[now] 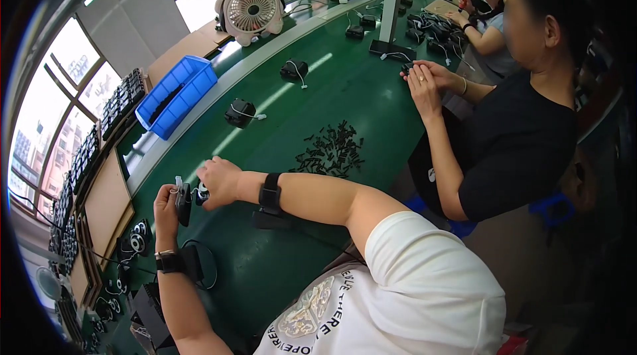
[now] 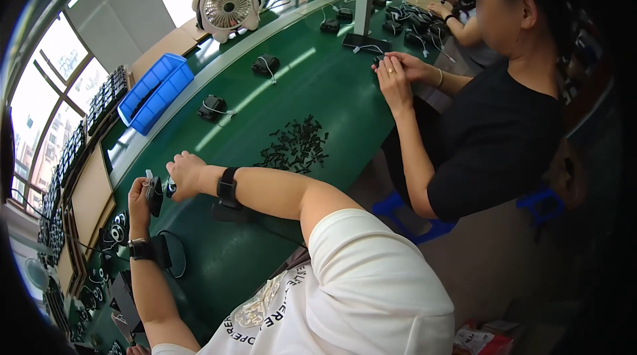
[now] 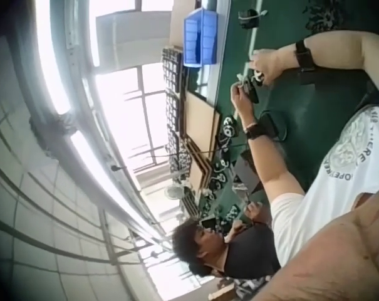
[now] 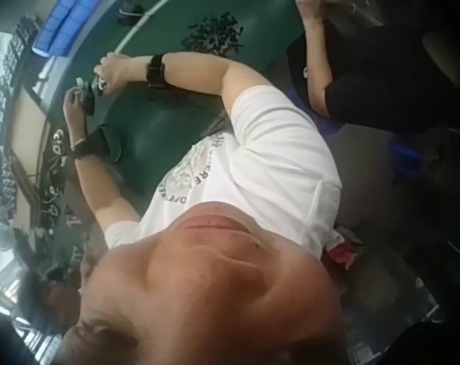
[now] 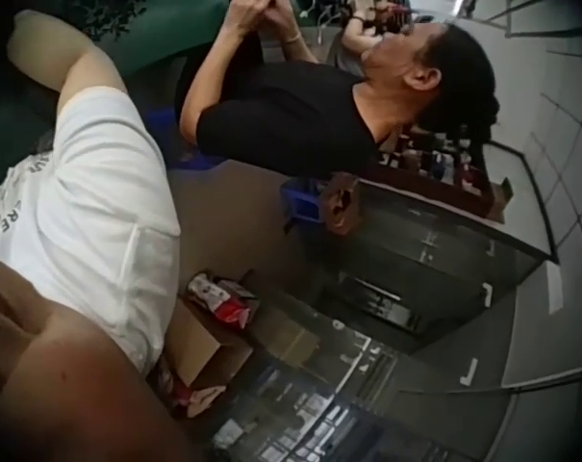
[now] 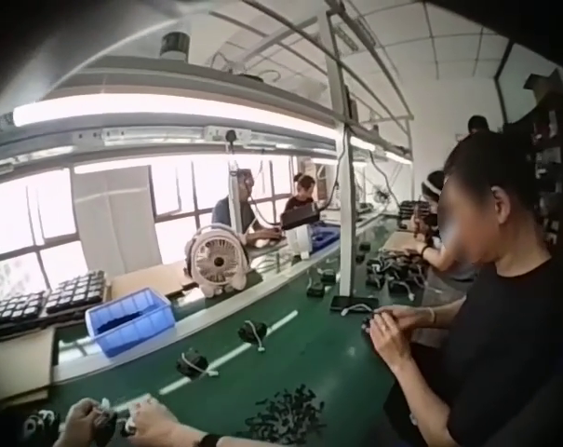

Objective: The person assembles speakers by placing a speaker component into a housing, threading a wire through the casing, and fitting the back cover. They then pick up screws from the table and insert them into the housing by hand, repeating the process for multiple units.

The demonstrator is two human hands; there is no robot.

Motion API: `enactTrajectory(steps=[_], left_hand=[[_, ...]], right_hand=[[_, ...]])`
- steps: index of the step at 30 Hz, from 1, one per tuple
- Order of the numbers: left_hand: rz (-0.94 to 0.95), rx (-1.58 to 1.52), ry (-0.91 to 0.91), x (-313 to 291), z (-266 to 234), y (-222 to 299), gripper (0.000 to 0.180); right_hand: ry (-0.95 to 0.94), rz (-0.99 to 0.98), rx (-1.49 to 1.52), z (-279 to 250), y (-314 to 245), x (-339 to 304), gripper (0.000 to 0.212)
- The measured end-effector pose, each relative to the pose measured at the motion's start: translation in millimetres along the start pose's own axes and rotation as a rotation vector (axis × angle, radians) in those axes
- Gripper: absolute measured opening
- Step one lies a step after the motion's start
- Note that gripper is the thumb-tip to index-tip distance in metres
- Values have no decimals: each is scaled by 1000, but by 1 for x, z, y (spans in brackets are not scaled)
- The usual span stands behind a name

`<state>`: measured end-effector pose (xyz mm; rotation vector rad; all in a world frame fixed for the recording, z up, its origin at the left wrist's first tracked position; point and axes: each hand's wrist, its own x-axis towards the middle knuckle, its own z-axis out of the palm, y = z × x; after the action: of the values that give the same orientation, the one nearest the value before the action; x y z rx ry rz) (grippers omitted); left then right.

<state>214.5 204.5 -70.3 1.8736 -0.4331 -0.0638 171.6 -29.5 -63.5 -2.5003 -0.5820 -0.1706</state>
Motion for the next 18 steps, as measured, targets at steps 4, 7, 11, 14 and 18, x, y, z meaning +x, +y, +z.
enactTrajectory(steps=[4, 7, 11, 14, 18], left_hand=[[-27, -3, 85, -70, 56, 38, 16], [-89, -56, 170, -116, 96, 70, 18], [-218, -467, 168, -140, 125, 77, 21], [-234, -400, 225, -158, 133, 72, 21], [-128, -176, 269, -176, 142, 72, 18]], right_hand=[[18, -63, 25, -7, -3, -84, 72], [125, -172, 55, -9, -4, -134, 74], [211, -206, 32, -21, -12, -181, 74], [176, -241, 54, -5, -13, -191, 75], [177, -290, 44, 3, -12, -202, 78]])
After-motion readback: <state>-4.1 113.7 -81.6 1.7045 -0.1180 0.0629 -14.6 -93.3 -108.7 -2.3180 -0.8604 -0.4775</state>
